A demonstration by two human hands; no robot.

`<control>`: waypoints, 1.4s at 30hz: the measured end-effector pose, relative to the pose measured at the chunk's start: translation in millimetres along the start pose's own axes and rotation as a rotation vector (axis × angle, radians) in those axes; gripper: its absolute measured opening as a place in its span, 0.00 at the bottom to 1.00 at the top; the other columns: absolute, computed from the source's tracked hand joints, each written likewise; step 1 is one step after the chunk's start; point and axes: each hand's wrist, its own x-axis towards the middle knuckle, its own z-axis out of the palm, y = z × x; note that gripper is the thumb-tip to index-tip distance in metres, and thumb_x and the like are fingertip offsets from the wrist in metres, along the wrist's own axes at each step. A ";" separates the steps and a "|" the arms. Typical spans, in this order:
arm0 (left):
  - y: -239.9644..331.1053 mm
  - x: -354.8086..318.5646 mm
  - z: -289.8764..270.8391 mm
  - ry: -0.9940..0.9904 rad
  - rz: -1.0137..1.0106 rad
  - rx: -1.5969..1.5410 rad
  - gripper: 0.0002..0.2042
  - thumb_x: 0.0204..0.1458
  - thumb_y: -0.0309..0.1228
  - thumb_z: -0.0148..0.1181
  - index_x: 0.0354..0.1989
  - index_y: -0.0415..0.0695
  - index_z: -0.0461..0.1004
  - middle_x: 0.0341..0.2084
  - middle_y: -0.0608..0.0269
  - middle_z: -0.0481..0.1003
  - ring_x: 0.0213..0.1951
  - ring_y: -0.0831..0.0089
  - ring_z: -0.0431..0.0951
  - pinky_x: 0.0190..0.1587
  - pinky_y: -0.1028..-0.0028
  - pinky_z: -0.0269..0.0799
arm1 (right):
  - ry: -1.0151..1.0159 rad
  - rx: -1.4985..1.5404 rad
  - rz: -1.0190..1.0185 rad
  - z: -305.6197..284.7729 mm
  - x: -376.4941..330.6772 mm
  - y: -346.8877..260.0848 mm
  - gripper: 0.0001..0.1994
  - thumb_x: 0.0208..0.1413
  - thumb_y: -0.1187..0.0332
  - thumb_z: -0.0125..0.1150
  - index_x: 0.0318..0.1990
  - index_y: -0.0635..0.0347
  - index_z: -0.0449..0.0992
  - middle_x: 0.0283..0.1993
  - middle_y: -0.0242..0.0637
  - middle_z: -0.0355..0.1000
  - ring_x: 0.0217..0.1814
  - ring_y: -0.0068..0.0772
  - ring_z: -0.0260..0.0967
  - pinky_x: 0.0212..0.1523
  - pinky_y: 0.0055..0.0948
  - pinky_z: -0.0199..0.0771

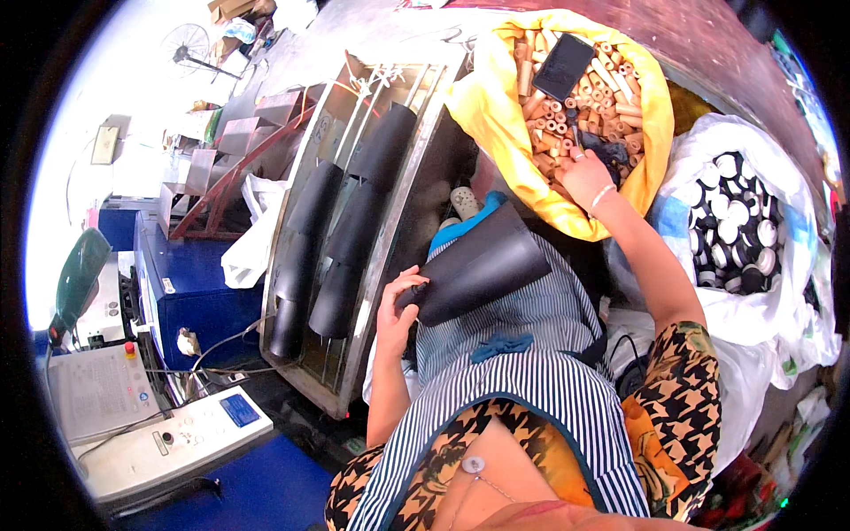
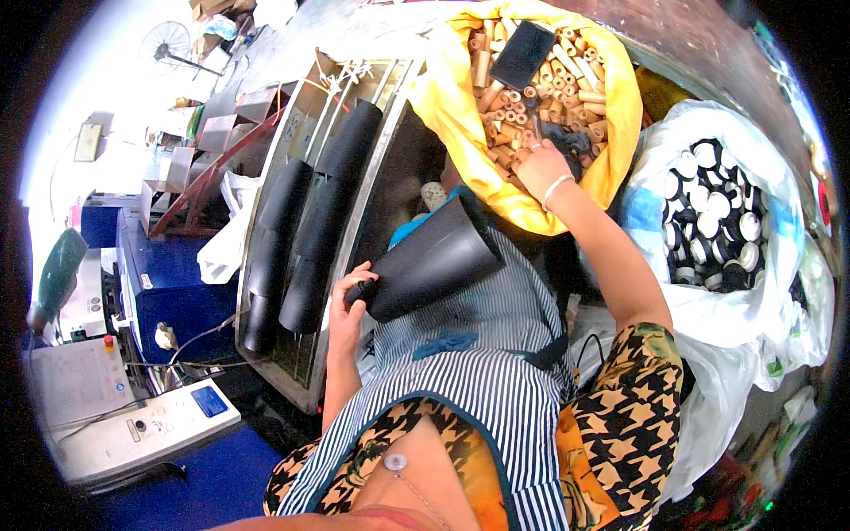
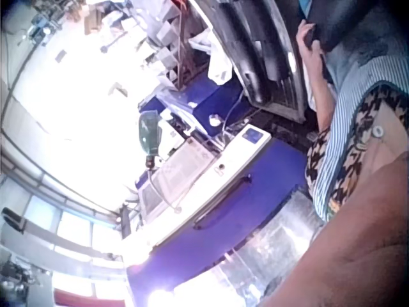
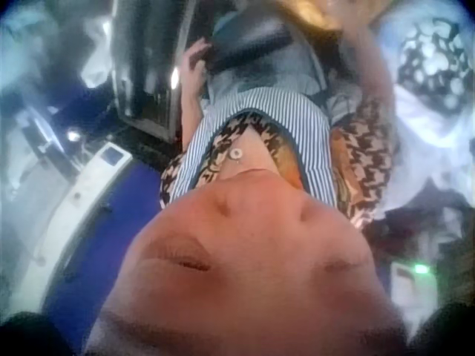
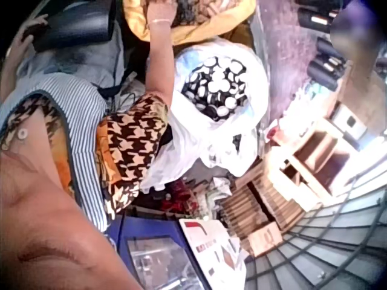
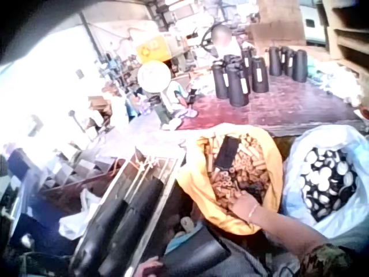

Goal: The person wipes a large black cylindrical component with a cloth and inserts small wooden pegs and black caps into it.

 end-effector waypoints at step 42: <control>-12.9 20.1 44.6 0.383 -0.113 -0.522 0.33 0.70 0.45 0.31 0.13 0.41 0.66 0.17 0.52 0.75 0.28 0.66 0.72 0.49 0.65 0.68 | 0.102 1.956 -0.075 -158.0 -28.2 -153.3 0.18 0.56 0.81 0.55 0.55 0.63 0.66 0.49 0.35 0.68 0.53 0.27 0.68 0.57 0.27 0.66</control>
